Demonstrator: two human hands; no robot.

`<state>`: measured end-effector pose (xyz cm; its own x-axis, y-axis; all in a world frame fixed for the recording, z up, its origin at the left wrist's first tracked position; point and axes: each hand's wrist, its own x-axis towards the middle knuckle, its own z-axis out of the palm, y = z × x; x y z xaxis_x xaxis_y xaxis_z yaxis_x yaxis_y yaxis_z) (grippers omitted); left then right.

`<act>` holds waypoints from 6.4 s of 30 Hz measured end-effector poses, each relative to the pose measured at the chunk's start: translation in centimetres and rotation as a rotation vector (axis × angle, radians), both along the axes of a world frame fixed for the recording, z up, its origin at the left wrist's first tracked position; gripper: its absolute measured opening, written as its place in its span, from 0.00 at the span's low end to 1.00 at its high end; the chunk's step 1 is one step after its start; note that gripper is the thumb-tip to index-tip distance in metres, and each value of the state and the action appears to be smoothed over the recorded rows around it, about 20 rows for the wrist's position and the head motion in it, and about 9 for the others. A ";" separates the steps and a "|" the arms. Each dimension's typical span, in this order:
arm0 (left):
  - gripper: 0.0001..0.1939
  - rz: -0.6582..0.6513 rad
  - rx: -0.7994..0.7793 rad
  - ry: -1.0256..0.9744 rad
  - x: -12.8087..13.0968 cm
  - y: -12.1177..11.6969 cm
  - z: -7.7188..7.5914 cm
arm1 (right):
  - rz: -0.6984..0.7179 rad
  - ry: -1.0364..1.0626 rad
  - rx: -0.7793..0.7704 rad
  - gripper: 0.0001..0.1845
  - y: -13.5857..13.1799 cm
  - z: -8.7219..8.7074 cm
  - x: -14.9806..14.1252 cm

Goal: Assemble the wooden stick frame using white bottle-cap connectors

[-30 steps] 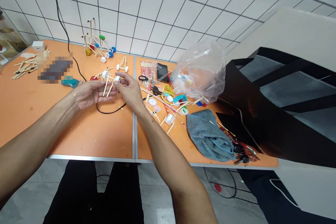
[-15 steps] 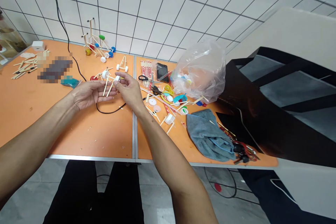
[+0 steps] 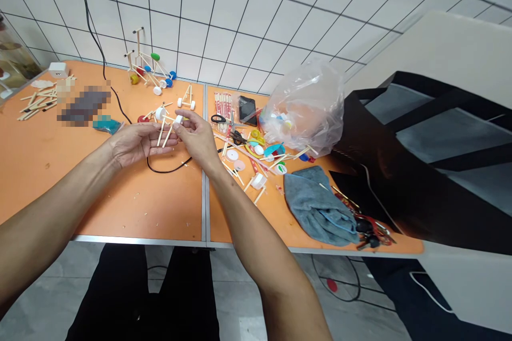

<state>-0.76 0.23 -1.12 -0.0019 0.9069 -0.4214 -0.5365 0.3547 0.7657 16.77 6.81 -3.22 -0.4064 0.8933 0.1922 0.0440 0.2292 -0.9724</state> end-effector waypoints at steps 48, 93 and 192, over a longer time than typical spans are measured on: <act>0.13 -0.026 0.006 0.074 0.1 -0.3 0.8 | 0.015 0.009 -0.003 0.23 0.1 -0.1 -0.1; 0.12 -0.046 0.020 0.041 -0.3 -0.1 0.4 | 0.007 -0.006 -0.009 0.24 -0.1 0.2 -0.1; 0.12 -0.006 0.013 0.064 0.3 -0.4 0.9 | 0.020 -0.020 0.021 0.23 0.1 -0.1 0.1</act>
